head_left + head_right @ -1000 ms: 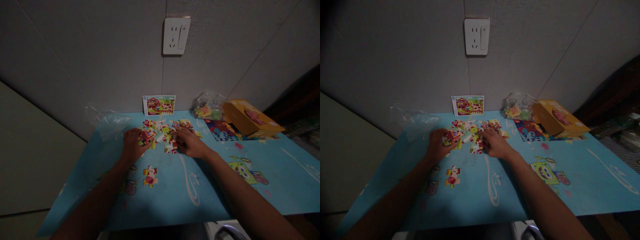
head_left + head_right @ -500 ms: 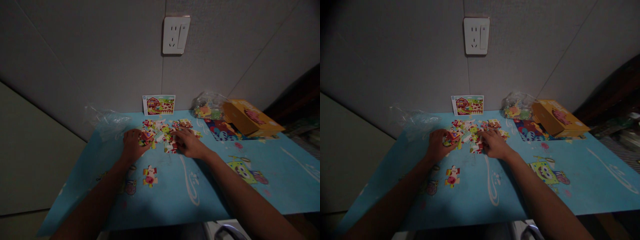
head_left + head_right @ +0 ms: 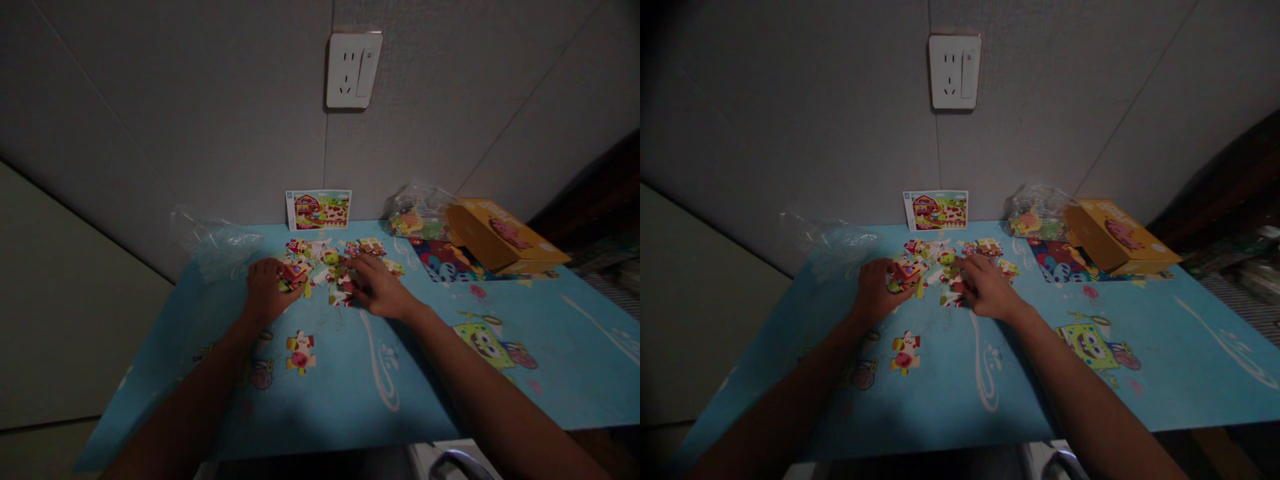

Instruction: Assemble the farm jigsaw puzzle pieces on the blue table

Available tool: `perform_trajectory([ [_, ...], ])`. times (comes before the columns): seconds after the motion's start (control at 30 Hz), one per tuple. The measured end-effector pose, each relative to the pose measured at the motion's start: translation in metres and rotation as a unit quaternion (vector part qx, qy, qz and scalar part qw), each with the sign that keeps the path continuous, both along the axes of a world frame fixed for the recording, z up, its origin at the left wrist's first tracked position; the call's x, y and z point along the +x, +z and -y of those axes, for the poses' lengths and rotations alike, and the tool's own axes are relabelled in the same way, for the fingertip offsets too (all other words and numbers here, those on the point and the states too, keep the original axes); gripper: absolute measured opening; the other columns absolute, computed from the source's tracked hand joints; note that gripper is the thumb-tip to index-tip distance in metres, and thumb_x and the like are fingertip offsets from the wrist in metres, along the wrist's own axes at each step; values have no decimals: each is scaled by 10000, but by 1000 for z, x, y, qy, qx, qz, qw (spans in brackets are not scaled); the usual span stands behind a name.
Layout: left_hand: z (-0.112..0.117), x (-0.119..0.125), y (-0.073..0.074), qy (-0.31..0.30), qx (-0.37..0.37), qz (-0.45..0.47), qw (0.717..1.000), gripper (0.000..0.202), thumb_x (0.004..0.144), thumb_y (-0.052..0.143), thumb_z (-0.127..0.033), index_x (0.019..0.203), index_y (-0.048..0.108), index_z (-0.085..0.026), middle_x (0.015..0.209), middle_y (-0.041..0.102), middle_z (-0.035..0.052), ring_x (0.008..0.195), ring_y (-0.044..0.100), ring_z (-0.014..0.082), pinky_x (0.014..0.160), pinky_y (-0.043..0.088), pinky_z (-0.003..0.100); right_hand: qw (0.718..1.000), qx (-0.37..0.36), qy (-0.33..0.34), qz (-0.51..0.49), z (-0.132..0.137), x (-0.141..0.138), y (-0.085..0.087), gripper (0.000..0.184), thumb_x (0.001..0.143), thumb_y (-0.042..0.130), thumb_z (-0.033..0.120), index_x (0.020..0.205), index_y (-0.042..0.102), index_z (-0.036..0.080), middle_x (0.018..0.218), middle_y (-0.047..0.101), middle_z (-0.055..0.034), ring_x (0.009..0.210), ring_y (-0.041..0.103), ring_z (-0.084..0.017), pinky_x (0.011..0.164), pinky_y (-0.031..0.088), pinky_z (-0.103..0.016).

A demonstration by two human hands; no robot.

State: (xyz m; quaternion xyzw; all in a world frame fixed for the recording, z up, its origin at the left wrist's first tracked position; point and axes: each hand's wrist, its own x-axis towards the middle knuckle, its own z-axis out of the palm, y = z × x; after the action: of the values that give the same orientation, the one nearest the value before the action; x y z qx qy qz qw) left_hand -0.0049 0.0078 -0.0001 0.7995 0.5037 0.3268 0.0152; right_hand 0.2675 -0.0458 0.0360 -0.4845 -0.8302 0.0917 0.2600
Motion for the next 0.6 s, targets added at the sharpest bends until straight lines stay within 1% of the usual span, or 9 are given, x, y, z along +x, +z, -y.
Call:
perform_trajectory([
  [0.07,0,0,0,1,-2,1,1000,414,640,790,-399,857,485,-224,929,603,68,929,547,273,879,407,419,1000,2,3,-6,0,0,-1,546,787,565,179,1328,496,161,1249,555,-163,1161,504,-306,993,401,-465],
  [0.17,0,0,0,-2,-3,-1,1000,403,644,789,-395,860,495,-223,939,607,73,935,548,274,881,405,420,1000,-10,3,1,-1,0,-1,526,793,556,166,1317,514,158,1182,611,-150,1119,526,-306,990,396,-483],
  [0.23,0,0,0,-4,-2,0,1000,402,640,793,-392,860,502,-224,943,610,73,939,547,276,882,404,421,1000,-21,4,8,-2,-1,-1,439,800,543,155,1237,579,175,1116,645,-128,1067,551,-296,967,406,-479],
  [0.33,0,0,0,-4,-2,2,1000,393,637,800,-393,852,517,-225,950,611,74,950,546,279,892,401,424,1000,-19,0,-2,-3,-3,-1,323,810,518,144,1106,642,184,1051,651,-113,988,577,-263,899,445,-423],
  [0.43,0,0,0,-3,-5,2,1000,396,631,810,-397,852,532,-222,961,611,80,964,544,286,902,400,428,999,3,-27,-41,-2,-5,-3,335,799,530,152,1119,625,183,1027,645,-108,990,581,-255,895,455,-400],
  [0.53,0,0,0,-2,-9,1,1000,395,629,818,-392,864,551,-221,997,614,86,1005,536,295,931,390,440,995,24,-52,-80,-2,-6,-6,350,810,540,183,1158,588,190,1077,641,-106,1032,581,-256,919,449,-400],
  [0.6,0,0,0,-3,-9,1,1000,390,633,819,-390,869,559,-221,1021,613,90,1024,530,298,944,387,445,991,28,-78,-106,-2,-7,-7,337,829,544,226,1163,566,196,1091,639,-102,1008,589,-253,884,459,-392],
])
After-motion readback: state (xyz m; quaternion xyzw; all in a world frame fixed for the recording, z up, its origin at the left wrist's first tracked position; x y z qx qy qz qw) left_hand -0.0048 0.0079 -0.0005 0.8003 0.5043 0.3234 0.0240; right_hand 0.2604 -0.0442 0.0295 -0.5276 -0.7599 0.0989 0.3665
